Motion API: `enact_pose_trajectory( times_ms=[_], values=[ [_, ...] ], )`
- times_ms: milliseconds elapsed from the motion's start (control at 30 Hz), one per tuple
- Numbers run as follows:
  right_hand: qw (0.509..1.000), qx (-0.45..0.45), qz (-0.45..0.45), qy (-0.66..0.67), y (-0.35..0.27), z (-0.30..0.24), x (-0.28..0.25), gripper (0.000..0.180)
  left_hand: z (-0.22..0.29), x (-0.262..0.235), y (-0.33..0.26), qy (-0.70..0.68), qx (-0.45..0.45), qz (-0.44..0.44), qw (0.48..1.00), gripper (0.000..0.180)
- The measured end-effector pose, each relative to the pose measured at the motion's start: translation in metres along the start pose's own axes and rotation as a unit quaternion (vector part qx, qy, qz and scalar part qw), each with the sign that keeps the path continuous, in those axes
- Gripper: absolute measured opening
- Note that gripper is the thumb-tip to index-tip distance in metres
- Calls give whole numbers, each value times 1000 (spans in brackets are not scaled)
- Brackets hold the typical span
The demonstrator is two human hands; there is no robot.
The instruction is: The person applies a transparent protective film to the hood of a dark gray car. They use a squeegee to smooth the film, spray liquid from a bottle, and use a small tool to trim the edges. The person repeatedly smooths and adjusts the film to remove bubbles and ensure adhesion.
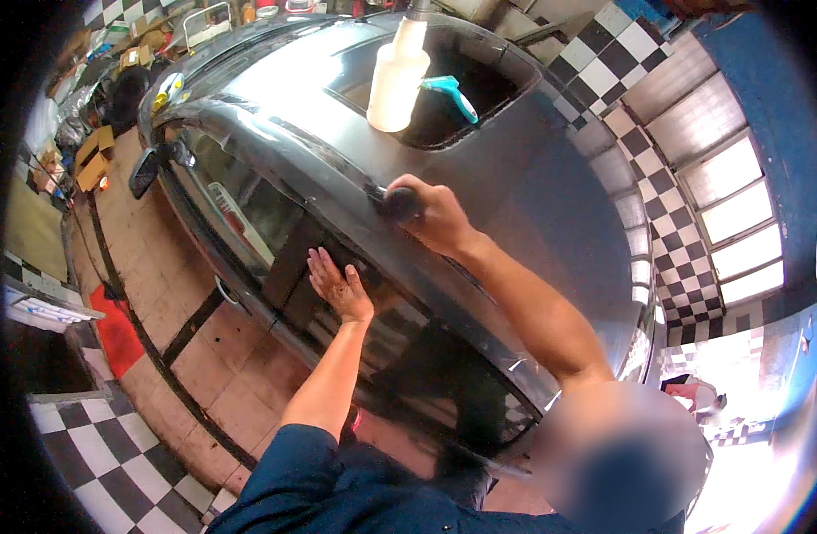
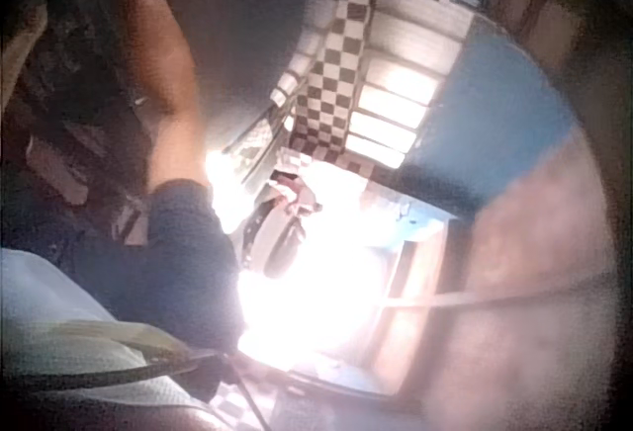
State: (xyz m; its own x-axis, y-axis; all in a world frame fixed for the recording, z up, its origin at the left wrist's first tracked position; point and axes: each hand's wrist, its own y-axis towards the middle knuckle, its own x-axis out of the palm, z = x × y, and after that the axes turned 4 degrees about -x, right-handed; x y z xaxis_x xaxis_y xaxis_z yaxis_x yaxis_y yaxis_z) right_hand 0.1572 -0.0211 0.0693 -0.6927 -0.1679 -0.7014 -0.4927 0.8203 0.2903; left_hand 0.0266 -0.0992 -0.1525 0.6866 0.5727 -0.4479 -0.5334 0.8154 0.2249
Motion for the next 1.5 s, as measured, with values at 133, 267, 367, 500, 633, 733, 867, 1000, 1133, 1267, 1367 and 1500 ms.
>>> enact_pose_trajectory(
  times_ms=[133,267,367,500,633,733,867,1000,1133,1267,1367,1500],
  values=[
    [986,24,118,-111,14,38,-64,29,0,3,-6,-5,19,4,1000,65],
    [932,141,161,-291,20,106,-112,32,8,6,-10,-15,32,10,999,64],
    [956,92,144,-237,15,94,-69,38,2,1,-11,-13,26,4,1000,67],
    [990,-53,54,-116,7,22,11,43,0,-4,-8,-11,11,-13,1000,69],
    [999,-51,-11,9,-8,-20,18,43,2,-5,-4,-20,16,-3,1000,69],
    [984,13,43,170,-34,17,-33,21,9,-2,-4,-27,20,3,999,68],
    [951,158,192,-186,-85,71,-109,21,6,1,-3,-14,24,13,1000,66],
    [950,194,196,147,-140,32,-67,18,9,3,-5,-4,25,19,999,65],
    [994,-17,78,-75,-165,-39,-12,32,0,4,1,-16,25,10,1000,69],
    [982,112,88,127,-212,-52,-43,15,-12,10,9,-11,53,42,998,72],
    [932,215,237,171,-266,-19,-107,16,0,5,11,-18,49,28,998,70],
    [926,203,258,-188,-345,21,-163,16,12,6,0,-10,36,3,999,69]
  ],
)
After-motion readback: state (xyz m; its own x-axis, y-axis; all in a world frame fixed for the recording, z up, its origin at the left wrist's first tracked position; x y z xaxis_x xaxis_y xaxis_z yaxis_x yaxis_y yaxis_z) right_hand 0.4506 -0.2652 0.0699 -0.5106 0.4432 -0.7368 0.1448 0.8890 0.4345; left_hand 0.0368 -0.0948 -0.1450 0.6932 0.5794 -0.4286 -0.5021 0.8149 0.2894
